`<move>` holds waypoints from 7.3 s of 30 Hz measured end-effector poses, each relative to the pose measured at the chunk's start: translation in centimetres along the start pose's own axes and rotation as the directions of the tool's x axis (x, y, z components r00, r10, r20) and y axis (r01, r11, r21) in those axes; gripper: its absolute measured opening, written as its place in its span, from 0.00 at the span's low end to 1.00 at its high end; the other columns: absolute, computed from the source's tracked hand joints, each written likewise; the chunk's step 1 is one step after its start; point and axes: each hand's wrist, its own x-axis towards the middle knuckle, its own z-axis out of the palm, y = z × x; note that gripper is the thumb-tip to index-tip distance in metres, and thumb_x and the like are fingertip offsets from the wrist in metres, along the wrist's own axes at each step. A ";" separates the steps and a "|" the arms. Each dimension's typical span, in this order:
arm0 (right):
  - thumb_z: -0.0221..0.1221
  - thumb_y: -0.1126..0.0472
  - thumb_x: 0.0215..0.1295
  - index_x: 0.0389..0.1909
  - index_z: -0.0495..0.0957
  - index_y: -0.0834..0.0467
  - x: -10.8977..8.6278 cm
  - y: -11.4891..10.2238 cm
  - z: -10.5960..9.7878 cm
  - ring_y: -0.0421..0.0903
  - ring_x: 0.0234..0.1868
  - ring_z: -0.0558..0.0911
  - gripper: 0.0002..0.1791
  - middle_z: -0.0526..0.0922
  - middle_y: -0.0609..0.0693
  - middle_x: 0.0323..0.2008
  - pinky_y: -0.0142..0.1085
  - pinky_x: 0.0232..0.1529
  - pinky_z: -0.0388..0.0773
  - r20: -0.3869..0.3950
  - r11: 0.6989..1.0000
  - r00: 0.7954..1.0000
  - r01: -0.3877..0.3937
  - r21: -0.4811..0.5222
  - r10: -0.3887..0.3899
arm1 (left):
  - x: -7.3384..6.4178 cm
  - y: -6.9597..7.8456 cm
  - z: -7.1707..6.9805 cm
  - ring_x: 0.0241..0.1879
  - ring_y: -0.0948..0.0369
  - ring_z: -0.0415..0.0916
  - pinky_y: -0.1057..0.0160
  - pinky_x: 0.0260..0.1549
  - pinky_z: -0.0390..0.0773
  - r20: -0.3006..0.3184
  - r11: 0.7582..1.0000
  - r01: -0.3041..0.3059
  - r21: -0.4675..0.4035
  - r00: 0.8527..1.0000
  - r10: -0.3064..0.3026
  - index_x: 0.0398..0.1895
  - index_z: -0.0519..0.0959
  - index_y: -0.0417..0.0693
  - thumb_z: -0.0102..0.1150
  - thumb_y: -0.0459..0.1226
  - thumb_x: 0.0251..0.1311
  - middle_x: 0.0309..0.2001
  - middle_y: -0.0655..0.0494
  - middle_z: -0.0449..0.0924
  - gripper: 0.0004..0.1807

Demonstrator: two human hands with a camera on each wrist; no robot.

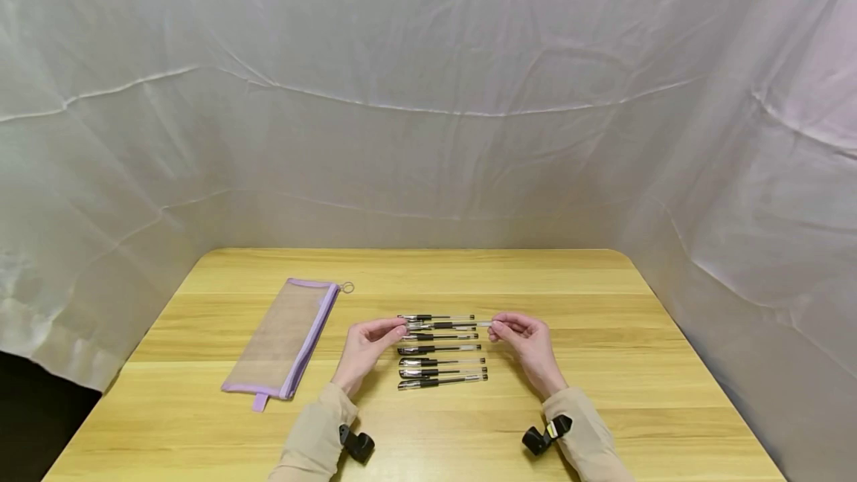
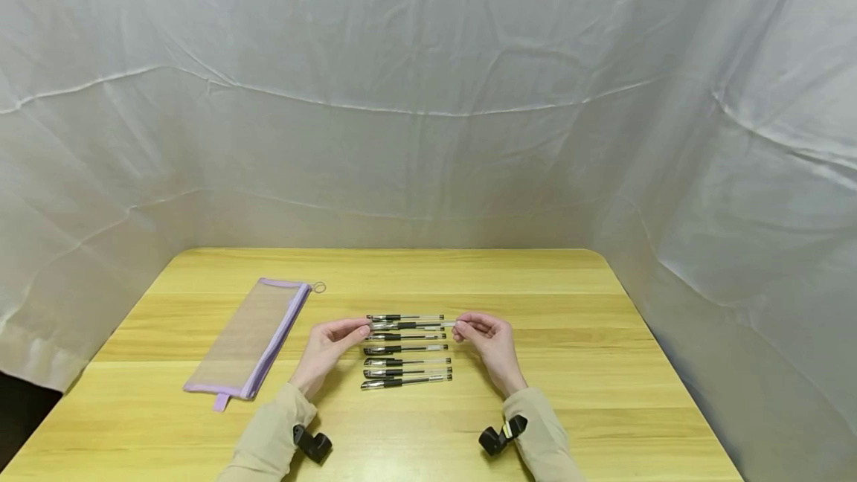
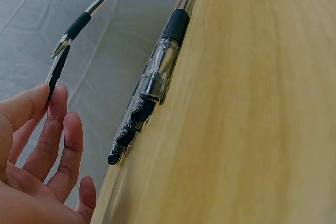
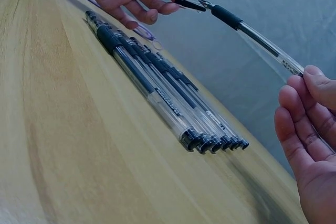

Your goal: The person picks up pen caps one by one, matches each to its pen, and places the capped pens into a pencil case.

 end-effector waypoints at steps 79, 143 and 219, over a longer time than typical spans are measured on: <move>0.64 0.73 0.61 0.33 0.82 0.68 0.5 -0.9 2.0 0.40 0.27 0.85 0.01 0.88 0.51 0.28 0.32 0.35 0.86 -0.029 1.000 0.999 -0.025 -0.011 0.025 | 0.2 1.2 0.8 0.37 0.67 0.81 0.70 0.46 0.79 -0.052 0.996 -0.034 0.087 0.998 0.038 0.42 0.84 0.32 0.68 0.27 0.57 0.44 0.38 0.87 0.10; 0.70 0.62 0.60 0.35 0.88 0.56 6.9 2.1 1.6 0.42 0.33 0.77 0.04 0.86 0.52 0.32 0.41 0.50 0.65 0.012 0.629 0.999 0.040 -0.777 -0.048 | 5.9 0.2 0.4 0.53 0.45 0.62 0.42 0.59 0.57 -0.248 0.722 0.206 0.660 0.967 -0.049 0.39 0.89 0.52 0.67 0.44 0.63 0.52 0.43 0.76 0.08; 0.64 0.63 0.67 0.57 0.79 0.66 0.4 0.2 -1.0 0.56 0.55 0.83 0.20 0.85 0.62 0.53 0.40 0.61 0.79 0.016 0.826 1.000 0.006 -0.563 0.003 | -2.2 2.9 -12.7 0.72 0.32 0.41 0.31 0.70 0.48 -0.274 0.800 0.314 0.512 0.942 -0.194 0.73 0.60 0.41 0.73 0.42 0.54 0.70 0.29 0.56 0.46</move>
